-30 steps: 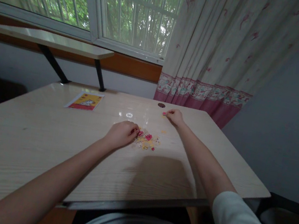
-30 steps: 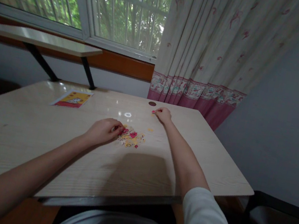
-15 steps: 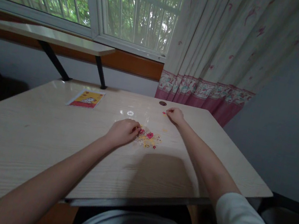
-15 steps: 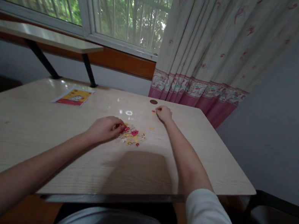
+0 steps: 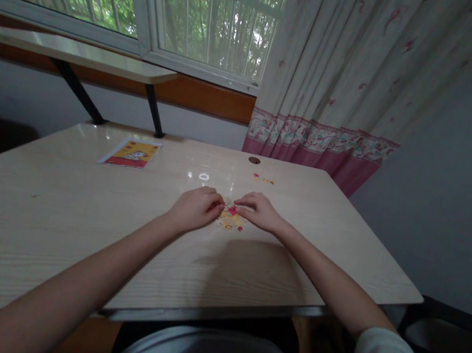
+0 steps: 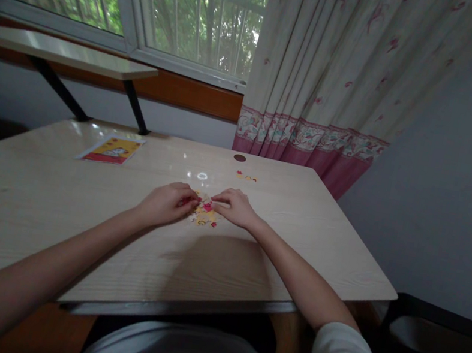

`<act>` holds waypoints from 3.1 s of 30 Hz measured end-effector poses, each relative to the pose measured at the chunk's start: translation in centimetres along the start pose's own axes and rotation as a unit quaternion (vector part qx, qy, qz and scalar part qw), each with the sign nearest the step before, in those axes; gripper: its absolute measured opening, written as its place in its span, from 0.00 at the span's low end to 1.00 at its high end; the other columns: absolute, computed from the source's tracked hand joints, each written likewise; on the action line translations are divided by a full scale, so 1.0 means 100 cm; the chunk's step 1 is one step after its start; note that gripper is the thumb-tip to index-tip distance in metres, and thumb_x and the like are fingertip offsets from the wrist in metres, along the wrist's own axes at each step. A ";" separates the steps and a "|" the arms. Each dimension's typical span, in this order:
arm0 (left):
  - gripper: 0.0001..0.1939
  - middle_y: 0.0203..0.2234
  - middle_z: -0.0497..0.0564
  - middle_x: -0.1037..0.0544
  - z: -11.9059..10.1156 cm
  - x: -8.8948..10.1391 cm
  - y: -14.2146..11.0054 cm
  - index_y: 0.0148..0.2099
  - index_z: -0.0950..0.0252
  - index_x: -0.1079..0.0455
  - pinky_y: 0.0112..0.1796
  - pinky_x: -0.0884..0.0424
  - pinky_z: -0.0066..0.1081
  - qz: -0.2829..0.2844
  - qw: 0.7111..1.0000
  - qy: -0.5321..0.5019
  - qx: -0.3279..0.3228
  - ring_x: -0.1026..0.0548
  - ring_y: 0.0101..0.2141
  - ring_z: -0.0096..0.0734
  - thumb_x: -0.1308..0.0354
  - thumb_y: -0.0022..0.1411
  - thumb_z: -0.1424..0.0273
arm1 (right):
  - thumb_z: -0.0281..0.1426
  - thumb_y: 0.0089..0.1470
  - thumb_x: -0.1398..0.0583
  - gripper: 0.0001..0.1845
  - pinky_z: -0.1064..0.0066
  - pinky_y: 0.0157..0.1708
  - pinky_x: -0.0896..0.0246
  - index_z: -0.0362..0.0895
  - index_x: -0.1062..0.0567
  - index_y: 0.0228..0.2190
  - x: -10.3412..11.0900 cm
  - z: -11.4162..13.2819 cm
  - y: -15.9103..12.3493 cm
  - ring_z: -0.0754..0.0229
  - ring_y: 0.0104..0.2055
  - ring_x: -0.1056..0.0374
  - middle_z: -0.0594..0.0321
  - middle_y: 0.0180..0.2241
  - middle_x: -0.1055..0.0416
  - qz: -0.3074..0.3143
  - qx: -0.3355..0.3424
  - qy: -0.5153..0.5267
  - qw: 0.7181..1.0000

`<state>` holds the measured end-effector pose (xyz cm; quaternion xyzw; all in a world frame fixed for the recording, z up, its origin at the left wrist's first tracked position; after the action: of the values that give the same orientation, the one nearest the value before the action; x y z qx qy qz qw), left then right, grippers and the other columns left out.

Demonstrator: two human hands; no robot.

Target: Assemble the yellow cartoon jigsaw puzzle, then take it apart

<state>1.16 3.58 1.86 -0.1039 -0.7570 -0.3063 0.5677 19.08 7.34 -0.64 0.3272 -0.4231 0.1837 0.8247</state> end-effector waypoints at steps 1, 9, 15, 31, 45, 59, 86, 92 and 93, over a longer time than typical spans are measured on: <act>0.13 0.30 0.52 0.25 -0.001 0.000 0.000 0.38 0.64 0.27 0.32 0.36 0.31 0.001 1.000 -0.002 -0.005 0.28 0.34 0.35 0.51 0.62 0.65 | 0.39 0.52 0.40 0.13 0.67 0.44 0.44 0.46 0.21 0.37 -0.001 0.001 0.000 0.59 0.40 0.31 0.59 0.36 0.24 0.007 0.000 -0.006 1.000; 0.13 0.32 0.54 0.27 -0.007 -0.005 0.000 0.37 0.63 0.27 0.35 0.33 0.33 0.014 0.999 -0.006 -0.030 0.30 0.38 0.38 0.50 0.62 0.63 | 0.32 0.47 0.36 0.07 0.67 0.43 0.44 0.43 0.24 0.31 0.001 0.014 0.000 0.61 0.38 0.33 0.61 0.33 0.25 -0.016 -0.025 0.035 0.999; 0.11 0.34 0.54 0.27 -0.011 -0.004 0.000 0.37 0.64 0.27 0.38 0.32 0.33 -0.002 0.998 -0.047 -0.049 0.31 0.38 0.36 0.49 0.62 0.67 | 0.30 0.48 0.38 0.03 0.70 0.39 0.41 0.42 0.26 0.28 0.003 0.019 -0.001 0.64 0.34 0.33 0.64 0.29 0.27 -0.034 -0.053 0.150 0.987; 0.10 0.31 0.53 0.25 -0.002 -0.004 0.003 0.37 0.64 0.26 0.38 0.33 0.35 -0.014 0.995 -0.098 -0.002 0.29 0.36 0.37 0.48 0.59 0.68 | 0.34 0.44 0.37 0.10 0.73 0.28 0.37 0.41 0.26 0.30 -0.008 0.006 -0.001 0.66 0.26 0.33 0.64 0.24 0.27 -0.037 -0.174 0.346 0.921; 0.13 0.34 0.53 0.27 -0.013 0.011 -0.002 0.40 0.65 0.29 0.40 0.33 0.34 -0.112 0.990 -0.088 -0.021 0.30 0.38 0.36 0.47 0.61 0.61 | 0.36 0.48 0.38 0.13 0.70 0.34 0.35 0.43 0.28 0.36 -0.001 0.021 -0.003 0.63 0.31 0.30 0.62 0.29 0.26 -0.096 -0.142 0.325 0.930; 0.10 0.34 0.52 0.26 -0.012 0.013 -0.003 0.40 0.63 0.30 0.40 0.33 0.34 -0.127 0.987 -0.101 -0.019 0.29 0.38 0.35 0.46 0.60 0.63 | 0.37 0.56 0.42 0.10 0.67 0.41 0.45 0.46 0.23 0.33 0.017 0.037 -0.006 0.61 0.34 0.33 0.62 0.30 0.26 -0.129 -0.032 0.004 0.991; 0.11 0.33 0.52 0.26 0.001 -0.001 -0.001 0.37 0.63 0.27 0.37 0.33 0.32 -0.024 0.996 -0.082 0.003 0.29 0.36 0.34 0.48 0.61 0.65 | 0.38 0.55 0.42 0.11 0.65 0.41 0.44 0.45 0.23 0.32 0.048 -0.013 -0.001 0.61 0.33 0.34 0.60 0.35 0.25 -0.240 -0.084 -0.020 0.967; 0.11 0.33 0.52 0.26 0.001 -0.004 0.000 0.38 0.63 0.27 0.37 0.33 0.32 -0.002 0.997 -0.083 0.006 0.29 0.35 0.34 0.49 0.61 0.65 | 0.34 0.48 0.39 0.09 0.70 0.32 0.44 0.42 0.22 0.30 0.051 -0.093 0.030 0.61 0.30 0.34 0.59 0.29 0.25 -0.179 -0.222 -0.020 0.958; 0.11 0.33 0.52 0.26 0.001 -0.004 0.000 0.38 0.63 0.27 0.37 0.33 0.32 0.000 0.997 -0.083 0.005 0.29 0.36 0.34 0.49 0.61 0.65 | 0.33 0.47 0.39 0.09 0.71 0.31 0.44 0.41 0.22 0.29 0.051 -0.105 0.034 0.62 0.30 0.34 0.59 0.28 0.25 -0.170 -0.243 -0.020 0.955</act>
<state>1.22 3.66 1.50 -0.1256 -0.8033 -0.2926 0.5033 26.13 17.24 0.34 0.1877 -0.4089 -0.0743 0.8900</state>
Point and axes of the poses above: each hand's wrist, its own y-axis towards the middle knuckle, its own x-axis out of the back of the hand, z = x × y, the point moved 4 cm from there along y, towards the middle knuckle
